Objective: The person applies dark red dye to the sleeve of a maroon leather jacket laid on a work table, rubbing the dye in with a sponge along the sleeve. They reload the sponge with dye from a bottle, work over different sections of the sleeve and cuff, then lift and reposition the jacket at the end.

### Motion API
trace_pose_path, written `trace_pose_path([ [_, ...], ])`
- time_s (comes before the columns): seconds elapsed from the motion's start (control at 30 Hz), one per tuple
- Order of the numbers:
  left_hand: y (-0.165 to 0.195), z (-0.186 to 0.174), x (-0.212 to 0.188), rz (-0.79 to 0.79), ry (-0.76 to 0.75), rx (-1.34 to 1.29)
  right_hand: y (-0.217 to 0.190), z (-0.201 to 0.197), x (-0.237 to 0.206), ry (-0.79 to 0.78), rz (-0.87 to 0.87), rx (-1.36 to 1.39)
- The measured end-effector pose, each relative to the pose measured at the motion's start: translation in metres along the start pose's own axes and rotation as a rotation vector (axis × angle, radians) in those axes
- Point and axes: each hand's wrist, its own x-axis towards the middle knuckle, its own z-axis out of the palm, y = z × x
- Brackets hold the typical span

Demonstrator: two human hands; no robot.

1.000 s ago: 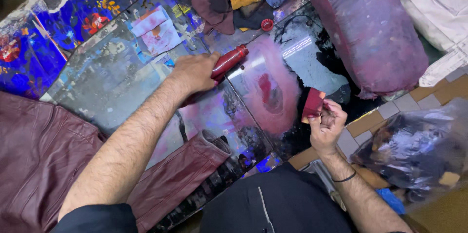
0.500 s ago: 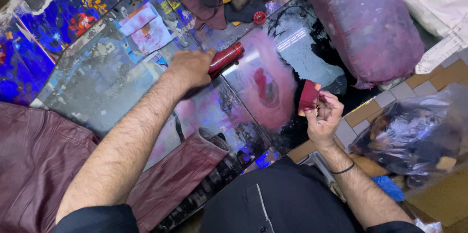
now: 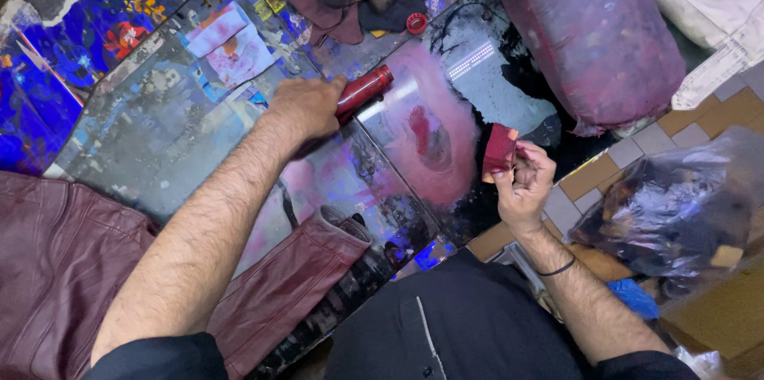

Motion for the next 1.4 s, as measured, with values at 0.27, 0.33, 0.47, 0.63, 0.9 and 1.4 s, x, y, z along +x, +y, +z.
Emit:
trace_pose_path([
  [0.27, 0.003, -0.002, 0.003, 0.011, -0.007, 0.02, 0.001, -0.001, 0.002, 0.011, -0.006, 0.013],
  [0.33, 0.005, -0.003, 0.004, 0.008, -0.018, 0.025, 0.0, 0.0, 0.002, 0.012, -0.017, 0.017],
  [0.47, 0.007, -0.005, 0.004, 0.003, -0.035, 0.037, 0.0, -0.001, 0.002, 0.009, -0.012, 0.034],
  [0.63, 0.008, -0.006, 0.005, 0.007, -0.03, 0.043, -0.001, -0.002, 0.002, 0.007, -0.001, 0.032],
  [0.9, 0.01, -0.007, 0.007, -0.002, -0.042, 0.05, -0.001, -0.004, 0.002, 0.008, -0.005, 0.022],
  [1.4, 0.014, -0.011, 0.011, -0.009, -0.068, 0.055, 0.001, -0.008, 0.002, 0.001, 0.019, -0.003],
])
